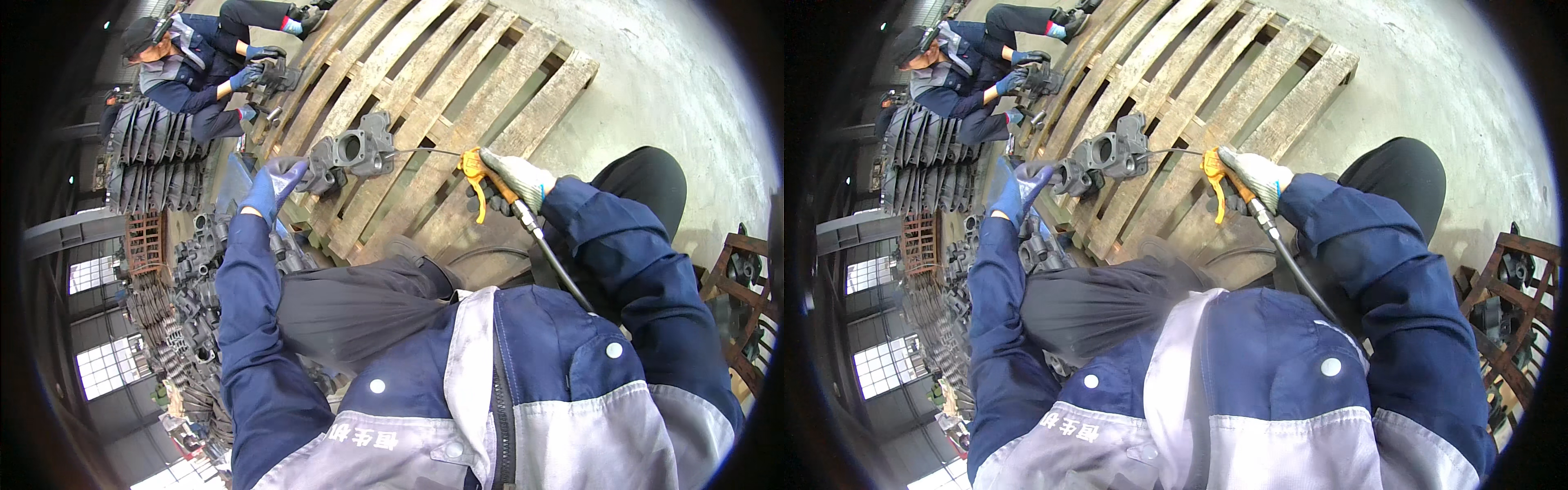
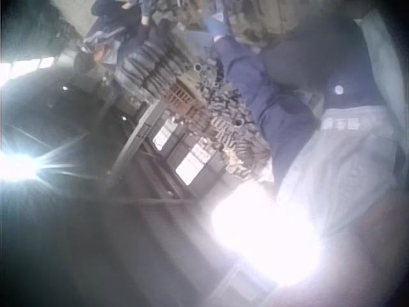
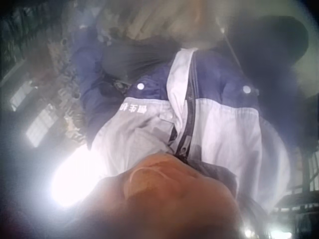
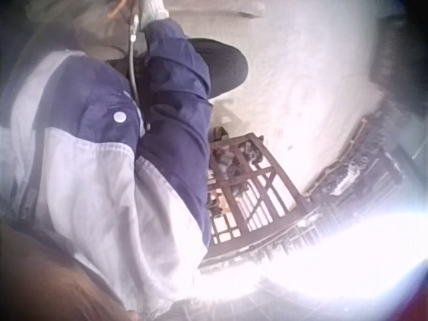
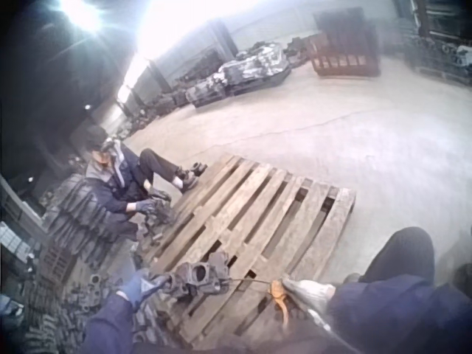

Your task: The person sits on a wooden pallet and uses a handheld air nozzle to blow air into and around dark metal castings. They rotate each casting to access different surfaces, then place cleaned pieces into a nearby metal rack.

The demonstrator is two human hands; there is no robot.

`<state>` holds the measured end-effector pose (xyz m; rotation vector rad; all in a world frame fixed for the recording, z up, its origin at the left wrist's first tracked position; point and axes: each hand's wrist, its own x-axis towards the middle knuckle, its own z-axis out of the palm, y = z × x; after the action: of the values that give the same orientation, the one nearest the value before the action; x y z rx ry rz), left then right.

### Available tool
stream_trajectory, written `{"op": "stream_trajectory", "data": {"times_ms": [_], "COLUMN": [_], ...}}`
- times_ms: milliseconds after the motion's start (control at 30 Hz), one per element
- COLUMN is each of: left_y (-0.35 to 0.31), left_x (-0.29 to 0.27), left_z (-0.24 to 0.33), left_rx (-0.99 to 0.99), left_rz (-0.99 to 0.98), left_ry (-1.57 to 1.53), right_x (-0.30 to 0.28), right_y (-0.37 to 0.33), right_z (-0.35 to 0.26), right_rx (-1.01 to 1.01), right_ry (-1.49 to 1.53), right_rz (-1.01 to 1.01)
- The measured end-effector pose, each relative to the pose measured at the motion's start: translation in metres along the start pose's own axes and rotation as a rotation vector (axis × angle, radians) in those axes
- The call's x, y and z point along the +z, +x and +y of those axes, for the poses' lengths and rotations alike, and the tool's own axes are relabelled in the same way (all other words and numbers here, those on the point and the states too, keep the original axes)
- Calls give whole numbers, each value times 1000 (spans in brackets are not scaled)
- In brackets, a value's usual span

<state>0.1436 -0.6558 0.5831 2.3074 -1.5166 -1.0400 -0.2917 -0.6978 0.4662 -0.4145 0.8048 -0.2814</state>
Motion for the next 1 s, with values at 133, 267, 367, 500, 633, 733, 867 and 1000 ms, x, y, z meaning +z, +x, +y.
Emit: {"op": "stream_trajectory", "data": {"times_ms": [133, 267, 367, 500, 633, 733, 867, 1000], "left_y": [3, 2, 0, 5, 13, 14, 11, 13], "left_x": [6, 7, 9, 13, 18, 19, 21, 22], "left_z": [-20, -32, -34, -33, -35, -34, -29, -31], "left_rx": [-26, -53, -67, -108, -119, -137, -90, -92], "left_rz": [-62, -73, -84, -109, -145, -143, -143, -167], "left_ry": [-72, -92, -111, -130, -130, -122, -41, -92], "right_x": [0, -1, -5, -21, -29, -34, -35, -32], "right_y": [11, 16, 18, 30, 52, 61, 63, 61], "right_z": [-1, -3, -2, 3, 15, 18, 18, 16], "right_rx": [-4, -45, -51, -15, -51, -30, -19, -60], "right_ry": [-30, -77, -75, -28, 158, 119, 203, 232], "right_rz": [18, -11, -17, -125, -137, -28, -152, -309]}}
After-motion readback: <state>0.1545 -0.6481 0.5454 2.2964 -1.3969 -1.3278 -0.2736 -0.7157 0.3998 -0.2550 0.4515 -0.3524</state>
